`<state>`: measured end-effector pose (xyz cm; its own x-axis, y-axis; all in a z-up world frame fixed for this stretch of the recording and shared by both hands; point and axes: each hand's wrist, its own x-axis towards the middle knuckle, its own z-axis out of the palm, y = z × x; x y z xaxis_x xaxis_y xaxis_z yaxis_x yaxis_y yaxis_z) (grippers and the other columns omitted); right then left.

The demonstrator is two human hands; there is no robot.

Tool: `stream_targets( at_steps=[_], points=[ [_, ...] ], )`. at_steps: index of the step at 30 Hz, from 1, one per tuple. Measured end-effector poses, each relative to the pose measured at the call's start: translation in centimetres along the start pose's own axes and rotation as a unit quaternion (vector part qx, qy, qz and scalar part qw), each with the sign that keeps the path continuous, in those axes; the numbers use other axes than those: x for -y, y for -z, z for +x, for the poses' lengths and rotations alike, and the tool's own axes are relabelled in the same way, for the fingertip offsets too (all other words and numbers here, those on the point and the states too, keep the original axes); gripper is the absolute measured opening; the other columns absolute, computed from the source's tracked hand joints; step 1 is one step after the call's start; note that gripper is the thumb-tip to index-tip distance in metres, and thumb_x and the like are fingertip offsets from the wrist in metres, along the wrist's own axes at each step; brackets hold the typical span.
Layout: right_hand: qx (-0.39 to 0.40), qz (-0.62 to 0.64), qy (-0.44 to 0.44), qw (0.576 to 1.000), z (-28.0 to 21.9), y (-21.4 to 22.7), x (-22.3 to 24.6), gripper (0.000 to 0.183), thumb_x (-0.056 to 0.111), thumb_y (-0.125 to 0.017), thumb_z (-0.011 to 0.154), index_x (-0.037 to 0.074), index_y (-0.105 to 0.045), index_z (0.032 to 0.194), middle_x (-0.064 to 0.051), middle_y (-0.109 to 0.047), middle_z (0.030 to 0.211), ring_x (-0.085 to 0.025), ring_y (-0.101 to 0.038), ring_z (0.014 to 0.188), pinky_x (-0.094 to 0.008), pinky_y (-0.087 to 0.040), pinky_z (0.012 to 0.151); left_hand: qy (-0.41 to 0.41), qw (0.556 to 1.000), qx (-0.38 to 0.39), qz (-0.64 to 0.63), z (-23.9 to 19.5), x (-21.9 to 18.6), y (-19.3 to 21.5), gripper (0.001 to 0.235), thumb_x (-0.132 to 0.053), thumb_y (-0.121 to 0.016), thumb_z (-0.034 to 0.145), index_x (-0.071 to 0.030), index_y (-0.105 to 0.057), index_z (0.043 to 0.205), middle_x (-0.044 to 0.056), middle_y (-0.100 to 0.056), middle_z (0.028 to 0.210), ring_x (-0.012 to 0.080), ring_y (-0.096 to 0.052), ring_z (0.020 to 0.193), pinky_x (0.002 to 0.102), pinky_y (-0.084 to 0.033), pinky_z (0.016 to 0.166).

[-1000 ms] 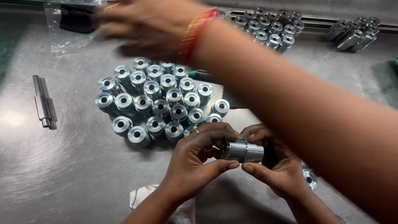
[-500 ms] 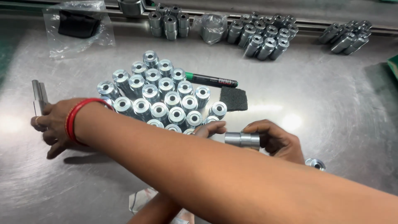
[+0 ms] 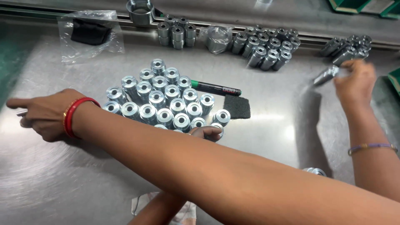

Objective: The recorder is organizing, inspecting, and marking various metallic components on a workbench.

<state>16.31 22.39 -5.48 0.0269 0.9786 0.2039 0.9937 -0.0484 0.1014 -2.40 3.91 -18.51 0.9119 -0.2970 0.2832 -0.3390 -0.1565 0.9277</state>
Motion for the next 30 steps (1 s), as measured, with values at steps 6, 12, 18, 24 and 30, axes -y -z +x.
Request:
stream_targets(
  at_steps=[6, 12, 18, 24, 30],
  points=[
    [0.020, 0.041, -0.022, 0.999, 0.8, -2.0, -3.8, 0.013, 0.025, -0.060, 0.089, 0.019, -0.070, 0.094, 0.001, -0.067, 0.112, -0.025, -0.060, 0.105, -0.038, -0.056, 0.074, -0.030, 0.999, 0.011, 0.028, 3.5, -2.3, -2.2, 0.022, -0.012, -0.067, 0.097, -0.002, -0.063, 0.117, 0.012, -0.070, 0.112, 0.0262, -0.067, 0.104, 0.043, -0.054, 0.086],
    [0.074, -0.146, 0.161, 0.973, 0.6, 1.3, -3.8, 0.022, 0.021, -0.056, 0.097, 0.007, -0.069, 0.084, -0.007, -0.071, 0.084, -0.026, -0.058, 0.083, -0.039, -0.053, 0.073, -0.048, 0.996, -0.035, 0.072, 5.1, -8.7, -2.3, 0.022, -0.013, -0.064, 0.098, -0.002, -0.061, 0.117, 0.013, -0.068, 0.113, 0.0275, -0.066, 0.105, 0.044, -0.053, 0.087],
    [-0.047, -0.085, -0.039, 0.995, -6.5, 5.7, -11.0, 0.060, 0.020, -0.051, 0.100, 0.036, -0.039, 0.156, 0.002, -0.067, 0.128, -0.005, -0.057, 0.050, -0.029, -0.052, 0.059, -0.061, 0.995, -0.052, -0.067, 7.4, -19.3, 1.1, 0.016, -0.012, -0.066, 0.099, -0.001, -0.062, 0.110, 0.012, -0.069, 0.105, 0.0245, -0.068, 0.096, 0.036, -0.056, 0.083],
    [0.098, 0.066, -0.610, 0.783, -52.2, 17.8, 8.1, 0.050, 0.004, -0.051, 0.085, 0.007, -0.063, 0.133, -0.016, -0.069, 0.106, -0.022, -0.068, 0.085, -0.035, -0.058, 0.070, 0.092, 0.992, 0.045, -0.074, 6.6, -19.3, 0.2, 0.022, -0.010, -0.070, 0.087, -0.006, -0.072, 0.108, 0.007, -0.070, 0.092, 0.0175, -0.060, 0.063, 0.032, -0.052, 0.061],
    [0.219, 0.222, -0.812, 0.493, -43.3, 24.0, 14.0, 0.044, -0.006, -0.060, 0.091, 0.017, -0.066, 0.128, -0.008, -0.066, 0.120, -0.026, -0.072, 0.092, -0.039, -0.063, 0.080, 0.079, 0.996, 0.007, -0.046, 7.5, -19.7, 1.4, 0.020, -0.010, -0.070, 0.088, -0.009, -0.072, 0.108, 0.004, -0.072, 0.092, 0.0133, -0.065, 0.064, 0.029, -0.054, 0.062]
  ],
)
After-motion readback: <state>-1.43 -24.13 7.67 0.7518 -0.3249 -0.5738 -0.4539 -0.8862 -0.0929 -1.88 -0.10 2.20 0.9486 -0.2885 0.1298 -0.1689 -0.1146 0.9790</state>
